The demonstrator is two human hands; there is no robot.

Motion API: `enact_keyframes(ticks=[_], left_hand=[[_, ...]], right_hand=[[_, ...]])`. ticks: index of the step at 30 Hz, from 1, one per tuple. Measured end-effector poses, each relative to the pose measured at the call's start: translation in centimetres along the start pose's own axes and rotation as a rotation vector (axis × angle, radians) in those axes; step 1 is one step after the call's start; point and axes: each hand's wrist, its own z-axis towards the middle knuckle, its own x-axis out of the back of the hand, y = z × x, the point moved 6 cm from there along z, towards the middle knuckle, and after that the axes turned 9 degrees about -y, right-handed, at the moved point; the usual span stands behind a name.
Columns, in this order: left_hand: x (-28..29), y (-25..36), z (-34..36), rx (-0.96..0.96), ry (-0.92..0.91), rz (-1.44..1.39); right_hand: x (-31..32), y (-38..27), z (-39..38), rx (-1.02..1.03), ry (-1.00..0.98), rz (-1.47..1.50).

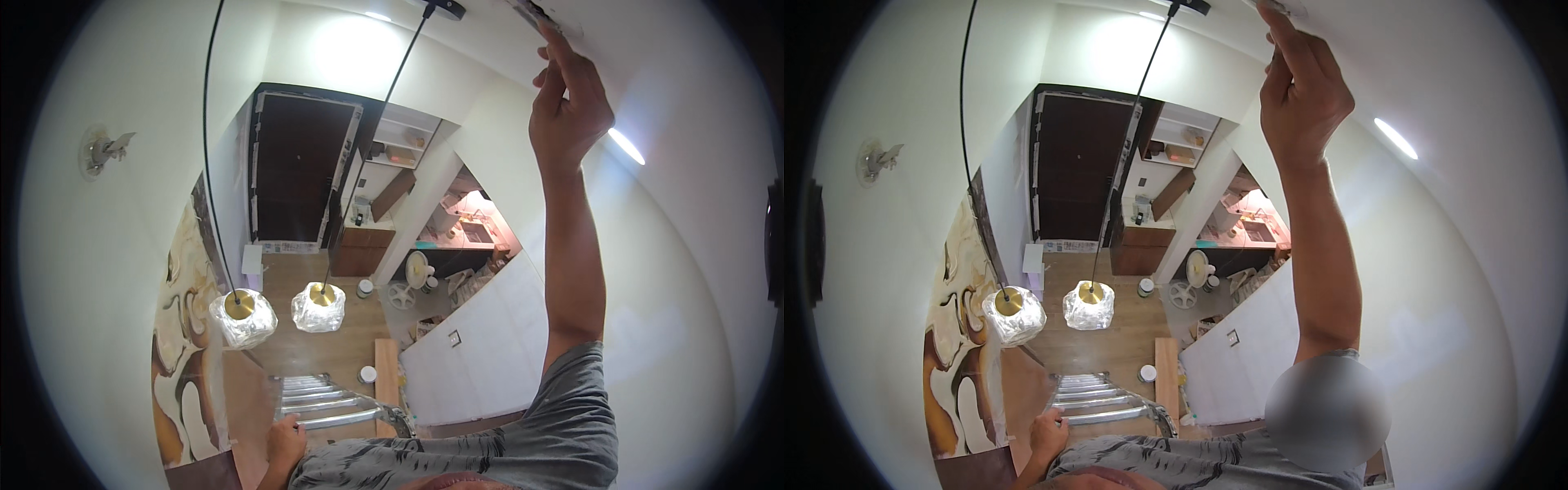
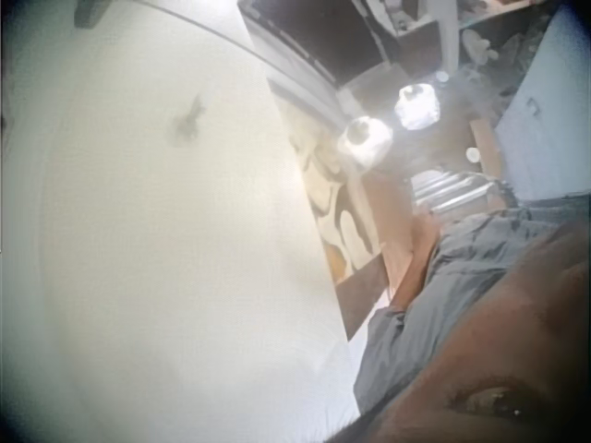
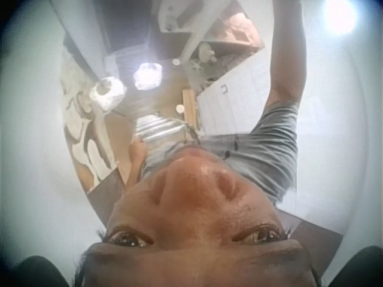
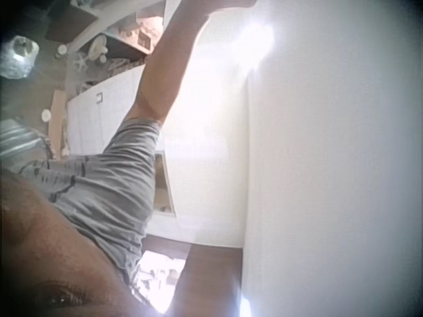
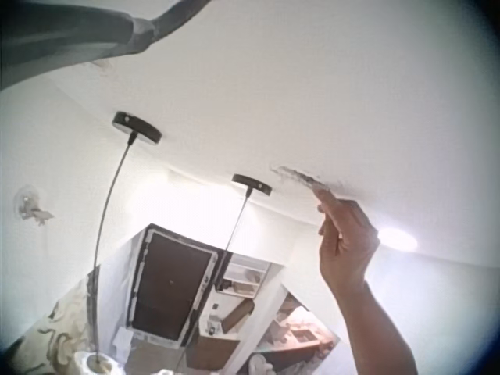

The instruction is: The person stands on a ladder and works on a ceiling electrical box, manipulating wires and a mounting bracket for a light fixture. They repeatedly reach into the ceiling opening to adjust components while holding the fixture's cord.

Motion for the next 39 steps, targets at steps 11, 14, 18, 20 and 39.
enact_keyframes(ticks=[11,14,18,20,39], left_hand=[[-0.1,-0.4,0.3,0.02,-0.005,0.024],[0.0,-0.3,0.3,0.012,-0.008,0.026],[-0.1,-0.4,0.4,0.012,-0.012,0.033],[-0.1,-0.4,0.4,0.026,-0.023,0.026],[0.0,0.0,0.1,0.006,-0.035,0.041]], right_hand=[[0.6,-1.3,2.3,0.198,-0.018,-0.154],[0.7,-2.3,2.8,0.322,0.044,-0.208],[1.2,-1.1,2.5,0.242,-0.075,-0.151],[1.3,-1.8,2.7,0.212,-0.108,-0.155],[0.3,-1.7,2.0,0.249,-0.036,-0.258]])
